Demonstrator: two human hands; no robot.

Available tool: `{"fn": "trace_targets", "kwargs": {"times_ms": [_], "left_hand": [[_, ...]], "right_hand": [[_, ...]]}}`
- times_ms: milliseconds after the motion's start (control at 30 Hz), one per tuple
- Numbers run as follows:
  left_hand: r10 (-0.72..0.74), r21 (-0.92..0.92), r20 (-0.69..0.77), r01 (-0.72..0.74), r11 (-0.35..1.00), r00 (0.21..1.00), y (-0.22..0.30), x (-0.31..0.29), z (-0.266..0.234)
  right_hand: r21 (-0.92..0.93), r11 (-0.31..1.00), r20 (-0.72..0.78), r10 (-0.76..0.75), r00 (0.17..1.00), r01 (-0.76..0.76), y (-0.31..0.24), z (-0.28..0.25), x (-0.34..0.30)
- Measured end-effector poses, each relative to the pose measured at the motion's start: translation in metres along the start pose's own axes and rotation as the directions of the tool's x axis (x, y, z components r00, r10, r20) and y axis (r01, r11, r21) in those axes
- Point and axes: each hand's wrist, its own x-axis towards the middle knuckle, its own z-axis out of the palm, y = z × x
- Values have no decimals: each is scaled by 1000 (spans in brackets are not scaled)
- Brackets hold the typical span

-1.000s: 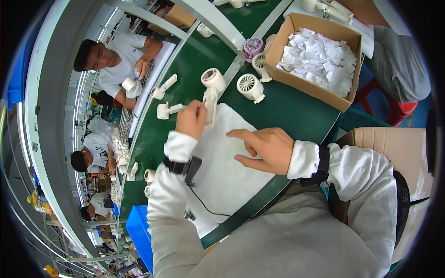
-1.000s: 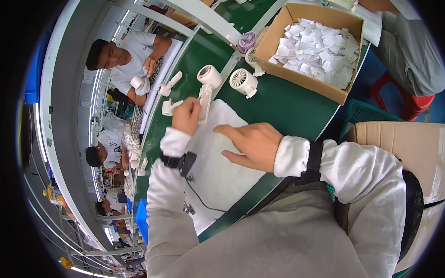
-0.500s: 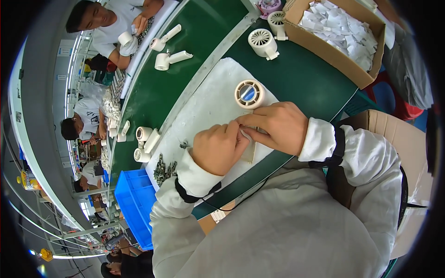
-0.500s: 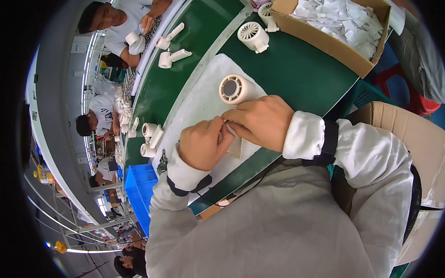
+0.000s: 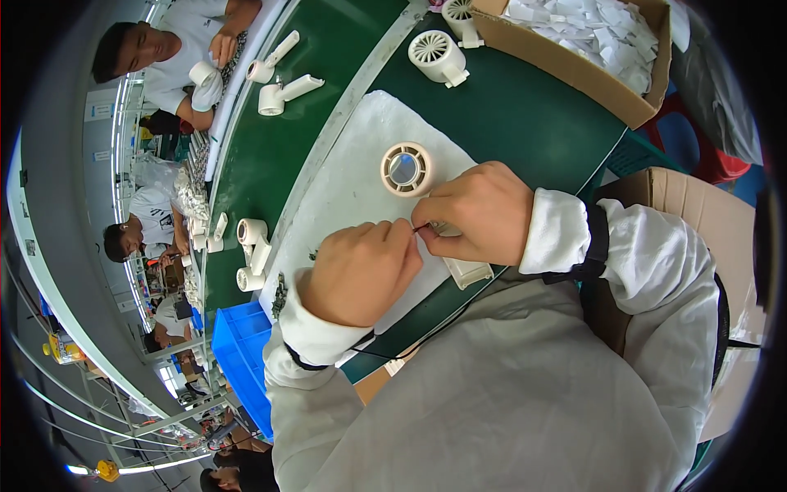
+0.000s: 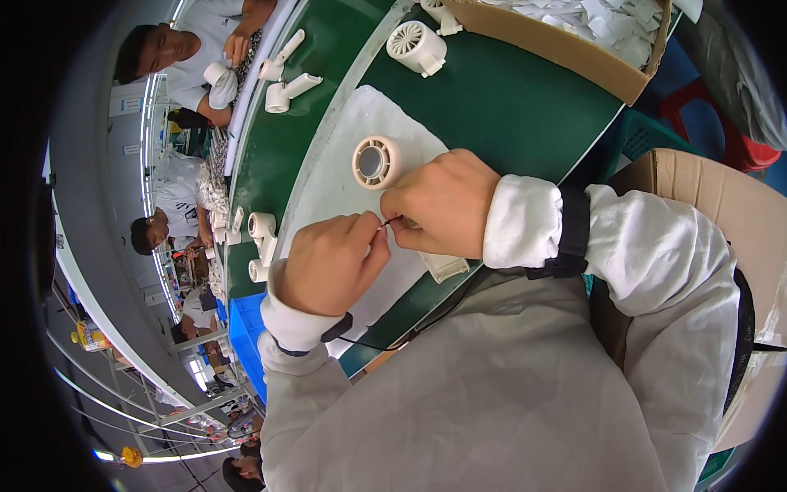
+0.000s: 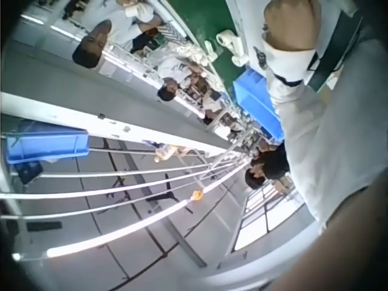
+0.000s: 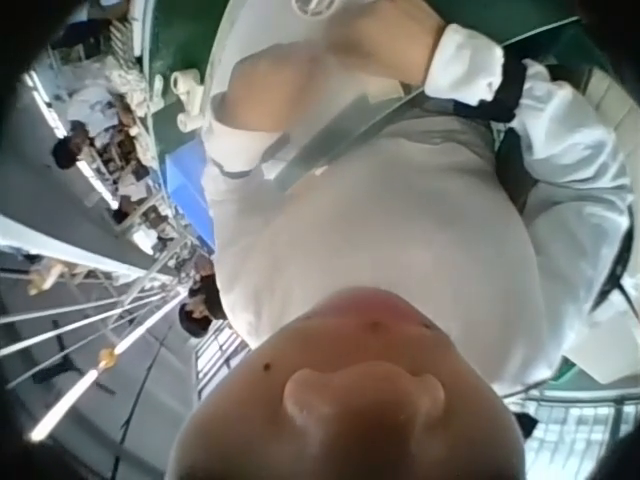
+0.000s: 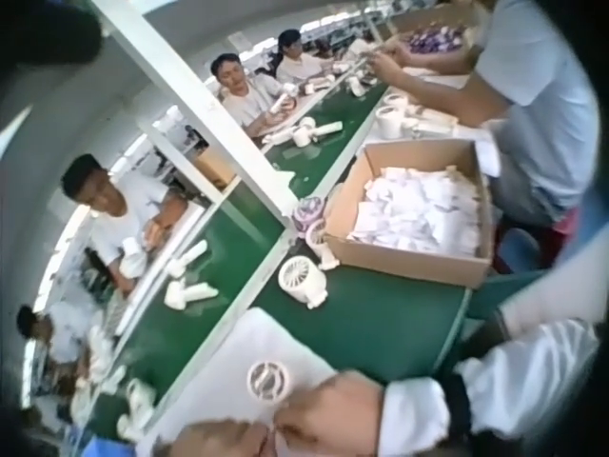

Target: The person picks up a circuit board and a fan housing, connects the board to the internal wires by hand, and presses the board into the housing. They then set the unit down and reach for another fan housing.

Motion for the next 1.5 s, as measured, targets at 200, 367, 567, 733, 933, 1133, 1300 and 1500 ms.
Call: {"fn": "trace_targets", "kwargs": {"times_ms": [200,367,567,733,933,1133,1300,1500], "left_hand": [[65,-19,-37,-66,998,997,4,6,-2],[-264,-380,-93,211,901,960,-3,-38,-10],[-633,-293,-116,583,758,765,-28,-102,15],[-636,-171,-163,613,771,755,-35,-138,38],[-752,-277,-151,702,656,642,-38,-127,49],[-567,-246,-214,518,819,796,-66,-120,60],[-552,-339,-142,483,807,822,-59,-96,43],[-516,-883,-25,223,412,856,-18,-33,32]], "right_hand": [[8,1000,12,5,1000,-5,1,-2,1],[141,989,0,53,999,-52,1,4,3],[229,969,-6,93,996,-89,4,5,4],[267,962,-18,60,998,-53,6,2,5],[215,956,114,177,978,-198,-3,-8,7],[178,984,16,-7,1000,4,3,1,6],[138,984,31,-117,993,111,8,-3,7],[195,981,49,-17,999,7,2,-4,5]]}}
